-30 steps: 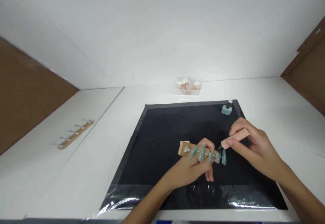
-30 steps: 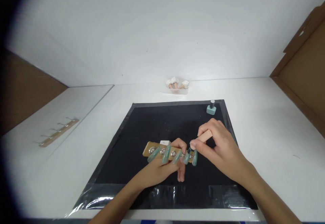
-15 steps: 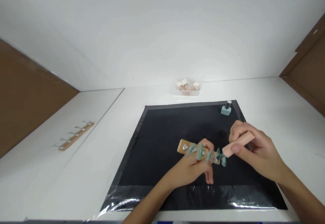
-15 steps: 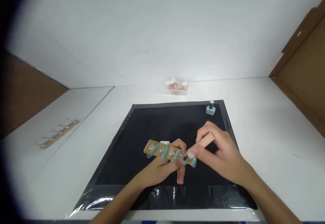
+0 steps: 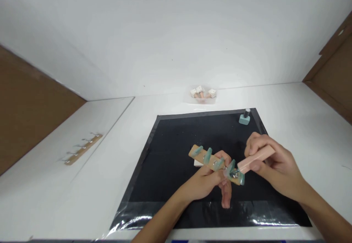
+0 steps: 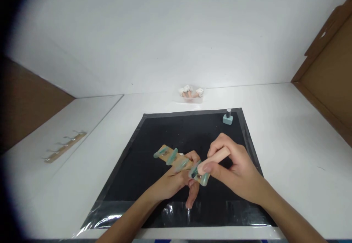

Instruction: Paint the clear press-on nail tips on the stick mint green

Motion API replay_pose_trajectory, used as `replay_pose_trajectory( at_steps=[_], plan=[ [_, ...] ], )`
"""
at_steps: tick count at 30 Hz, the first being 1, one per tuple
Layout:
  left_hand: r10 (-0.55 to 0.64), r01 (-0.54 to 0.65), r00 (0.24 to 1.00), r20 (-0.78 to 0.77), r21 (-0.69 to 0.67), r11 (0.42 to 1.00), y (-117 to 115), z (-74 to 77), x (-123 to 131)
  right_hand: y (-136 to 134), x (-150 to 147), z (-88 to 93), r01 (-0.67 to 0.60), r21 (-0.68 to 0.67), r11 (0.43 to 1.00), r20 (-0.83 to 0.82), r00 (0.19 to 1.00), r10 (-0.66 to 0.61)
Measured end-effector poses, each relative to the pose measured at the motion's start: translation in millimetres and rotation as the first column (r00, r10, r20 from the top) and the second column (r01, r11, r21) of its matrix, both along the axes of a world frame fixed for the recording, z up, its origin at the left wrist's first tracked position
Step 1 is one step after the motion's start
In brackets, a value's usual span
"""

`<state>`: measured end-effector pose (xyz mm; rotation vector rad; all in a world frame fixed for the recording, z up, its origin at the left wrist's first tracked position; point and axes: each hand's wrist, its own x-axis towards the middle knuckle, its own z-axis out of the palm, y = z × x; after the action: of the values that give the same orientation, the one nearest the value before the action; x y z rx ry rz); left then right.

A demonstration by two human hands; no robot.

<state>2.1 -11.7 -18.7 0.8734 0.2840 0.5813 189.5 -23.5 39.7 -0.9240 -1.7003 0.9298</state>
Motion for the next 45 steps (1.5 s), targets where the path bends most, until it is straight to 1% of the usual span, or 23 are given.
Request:
replay_pose_trajectory(
  at_steps=[2,4,6,8,11,13,14,15,17,19,20,21,23,25,26,29,32,33,35,38,41,43,45],
  plan=[
    [-0.020,0.020,1.000,0.009,-0.016,1.000,0.6,-1.1,0.1,0.9,-0.6,-1.2,0.005,0.020,1.000,0.054,0.999,-0.006],
    [-0.029,0.030,0.999,0.028,-0.024,0.999,0.8,-1.9,0.3,2.6,-0.8,-2.5,0.090,0.070,0.994,0.089,0.991,-0.096],
    [-0.034,0.036,0.998,0.044,-0.026,0.999,0.8,-2.3,0.3,3.8,-0.6,-3.3,0.181,0.097,0.979,0.080,0.979,-0.189],
    [-0.041,0.042,0.998,0.049,-0.022,0.999,0.6,-2.3,0.1,3.5,-0.7,-3.1,0.218,0.084,0.972,0.028,0.975,-0.221],
    [-0.043,0.044,0.998,0.048,-0.022,0.999,0.3,-2.3,-0.3,1.0,-2.0,-1.1,0.119,0.050,0.992,-0.049,0.992,-0.117],
    [-0.045,0.046,0.998,0.044,-0.025,0.999,0.3,-2.8,-0.4,-0.1,-3.0,0.3,0.027,0.047,0.999,-0.031,0.999,-0.025],
    [-0.044,0.046,0.998,0.041,-0.027,0.999,0.2,-3.2,-0.3,-0.1,-3.2,0.7,0.007,0.055,0.998,0.000,1.000,-0.007],
    [-0.046,0.047,0.998,0.037,-0.028,0.999,0.2,-3.7,-0.3,0.1,-3.1,0.7,0.009,0.073,0.997,0.036,0.999,-0.012],
    [-0.044,0.045,0.998,0.037,-0.023,0.999,0.3,-4.8,-0.1,0.8,-2.0,0.1,0.071,0.121,0.990,0.098,0.992,-0.083],
    [-0.043,0.044,0.998,0.038,-0.021,0.999,0.3,-5.4,-0.1,0.8,-0.7,-0.4,0.142,0.143,0.979,0.102,0.982,-0.158],
    [-0.046,0.047,0.998,0.037,-0.022,0.999,0.2,-5.3,-0.1,0.4,-0.3,-0.3,0.154,0.133,0.979,0.083,0.983,-0.166],
    [-0.049,0.049,0.998,0.033,-0.028,0.998,0.1,-4.8,-0.1,-0.2,-0.3,0.3,0.145,0.116,0.983,0.058,0.987,-0.152],
    [-0.046,0.047,0.999,0.021,-0.042,0.998,-0.1,-2.9,0.0,-1.0,-1.5,2.7,0.072,0.091,0.993,0.033,0.997,-0.075],
    [-0.035,0.035,0.999,0.009,-0.046,0.998,-0.2,-0.7,0.2,-0.6,-3.5,5.5,0.004,0.105,0.994,0.078,0.997,-0.013],
    [-0.025,0.025,1.000,0.001,-0.043,0.999,-0.1,0.0,0.5,0.0,-4.3,6.5,-0.003,0.124,0.992,0.116,0.993,-0.011],
    [-0.021,0.021,1.000,-0.005,-0.028,0.999,0.3,0.2,1.2,2.0,-4.4,5.9,0.075,0.196,0.978,0.180,0.977,-0.111],
    [-0.023,0.023,1.000,0.004,-0.019,1.000,0.6,-1.6,1.2,1.6,-2.1,2.2,0.169,0.195,0.966,0.120,0.974,-0.194],
    [-0.018,0.018,1.000,0.003,-0.019,1.000,0.7,-2.1,1.0,1.0,-1.7,1.3,0.170,0.169,0.971,0.079,0.980,-0.185],
    [-0.018,0.018,1.000,-0.004,-0.019,1.000,0.7,-2.4,0.6,0.0,-1.8,1.2,0.117,0.111,0.987,0.019,0.993,-0.120],
    [-0.021,0.021,1.000,-0.008,-0.023,1.000,0.8,-1.7,0.6,0.0,-3.6,3.7,0.028,0.116,0.993,0.072,0.997,-0.037],
    [-0.010,0.010,1.000,-0.011,-0.022,1.000,0.9,-1.5,1.8,1.0,-3.5,5.0,0.073,0.182,0.981,0.161,0.982,-0.103],
    [-0.006,0.006,1.000,-0.002,-0.023,1.000,0.8,-2.2,2.6,1.0,-2.1,4.5,0.145,0.210,0.967,0.149,0.973,-0.179],
    [-0.005,0.005,1.000,0.010,-0.021,1.000,0.8,-3.3,2.9,0.3,-0.8,4.1,0.159,0.182,0.970,0.095,0.979,-0.178]
  ],
)
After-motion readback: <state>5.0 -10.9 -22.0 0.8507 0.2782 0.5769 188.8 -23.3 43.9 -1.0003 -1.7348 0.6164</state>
